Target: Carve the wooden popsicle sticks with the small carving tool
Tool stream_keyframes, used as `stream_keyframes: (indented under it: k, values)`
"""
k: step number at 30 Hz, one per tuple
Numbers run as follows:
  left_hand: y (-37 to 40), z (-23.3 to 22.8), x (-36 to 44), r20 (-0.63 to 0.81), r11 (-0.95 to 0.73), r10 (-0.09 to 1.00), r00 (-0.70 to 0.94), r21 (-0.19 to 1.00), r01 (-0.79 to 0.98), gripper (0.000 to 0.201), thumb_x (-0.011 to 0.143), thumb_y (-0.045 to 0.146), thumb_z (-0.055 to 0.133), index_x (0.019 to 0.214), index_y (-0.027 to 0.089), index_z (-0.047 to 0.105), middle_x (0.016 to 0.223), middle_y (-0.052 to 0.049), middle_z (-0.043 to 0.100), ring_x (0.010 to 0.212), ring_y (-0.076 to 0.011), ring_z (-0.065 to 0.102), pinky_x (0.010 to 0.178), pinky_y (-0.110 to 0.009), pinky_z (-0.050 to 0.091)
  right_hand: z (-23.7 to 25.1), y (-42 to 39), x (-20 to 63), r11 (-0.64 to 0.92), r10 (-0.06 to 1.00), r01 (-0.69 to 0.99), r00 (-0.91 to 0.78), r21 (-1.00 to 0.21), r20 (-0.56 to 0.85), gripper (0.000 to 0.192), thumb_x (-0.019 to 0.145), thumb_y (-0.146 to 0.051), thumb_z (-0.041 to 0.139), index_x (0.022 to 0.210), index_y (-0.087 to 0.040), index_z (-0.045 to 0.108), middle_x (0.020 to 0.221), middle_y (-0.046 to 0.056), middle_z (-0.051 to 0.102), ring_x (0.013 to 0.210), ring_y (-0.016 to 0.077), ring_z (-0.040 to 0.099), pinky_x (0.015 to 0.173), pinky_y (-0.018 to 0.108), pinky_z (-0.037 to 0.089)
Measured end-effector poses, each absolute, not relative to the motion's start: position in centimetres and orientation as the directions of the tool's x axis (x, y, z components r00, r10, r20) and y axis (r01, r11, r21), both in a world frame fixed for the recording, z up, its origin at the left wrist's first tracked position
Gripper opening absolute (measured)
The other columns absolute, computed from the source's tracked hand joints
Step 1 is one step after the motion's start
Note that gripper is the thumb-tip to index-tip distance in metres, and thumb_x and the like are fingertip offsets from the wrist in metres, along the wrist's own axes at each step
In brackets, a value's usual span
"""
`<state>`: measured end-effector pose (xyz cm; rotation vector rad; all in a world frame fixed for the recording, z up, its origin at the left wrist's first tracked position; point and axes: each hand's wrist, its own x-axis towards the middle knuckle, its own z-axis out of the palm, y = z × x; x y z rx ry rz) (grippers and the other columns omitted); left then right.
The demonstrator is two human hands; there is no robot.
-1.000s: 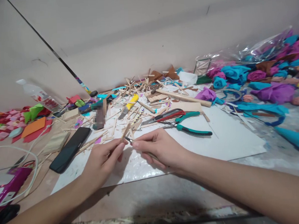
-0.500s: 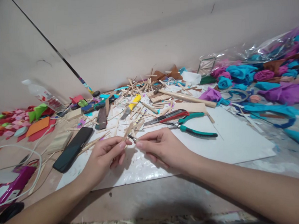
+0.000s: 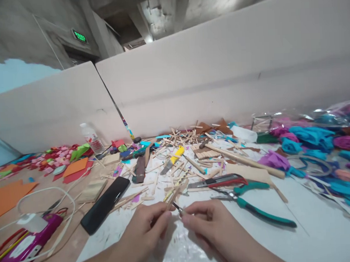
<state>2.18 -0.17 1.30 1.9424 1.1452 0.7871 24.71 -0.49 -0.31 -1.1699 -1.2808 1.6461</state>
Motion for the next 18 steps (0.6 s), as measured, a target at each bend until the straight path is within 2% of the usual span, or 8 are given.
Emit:
stream_keyframes:
  k: [7,12,18]
  values:
    - [-0.32,1.23,2.33,0.217,-0.406,0.887,0.408,0.788,0.463,0.034,0.108,0.031,0.051,0.077,0.020,0.059,0.064,0.003,0.053,0.061,-0.0130,0.049,0.063,-0.026,0.033,-0.46,-0.50,24.92,-0.271,0.911,0.010,-0.320,-0.963,-0.260,0.048,0.085,-0.063,0.085,0.088,-0.016,0.079,0.053,-0.006,0.045,0.049,0.0081,0.029,0.048,0.028,0.014]
    - [-0.17,0.71,2.24,0.259,-0.471,0.859,0.441,0.738,0.484,0.029,0.106,0.027,0.050,0.078,0.020,0.056,0.066,0.003,0.050,0.061,-0.0126,0.044,0.065,-0.027,0.032,-1.03,-0.38,24.99,-0.260,0.899,0.051,-0.351,-0.964,-0.261,0.053,0.091,-0.067,0.078,0.076,-0.017,0.072,0.044,-0.007,0.041,0.042,0.0065,0.024,0.046,0.028,0.010]
    - [-0.20,0.83,1.96,0.235,-0.467,0.858,0.457,0.728,0.502,0.029,0.107,0.028,0.050,0.080,0.020,0.059,0.069,0.003,0.054,0.064,-0.0129,0.047,0.067,-0.026,0.033,-0.39,-0.50,24.92,-0.232,0.904,0.065,-0.354,-0.971,-0.240,0.050,0.090,-0.065,0.080,0.086,-0.015,0.080,0.046,-0.005,0.048,0.043,0.0067,0.028,0.045,0.026,0.012]
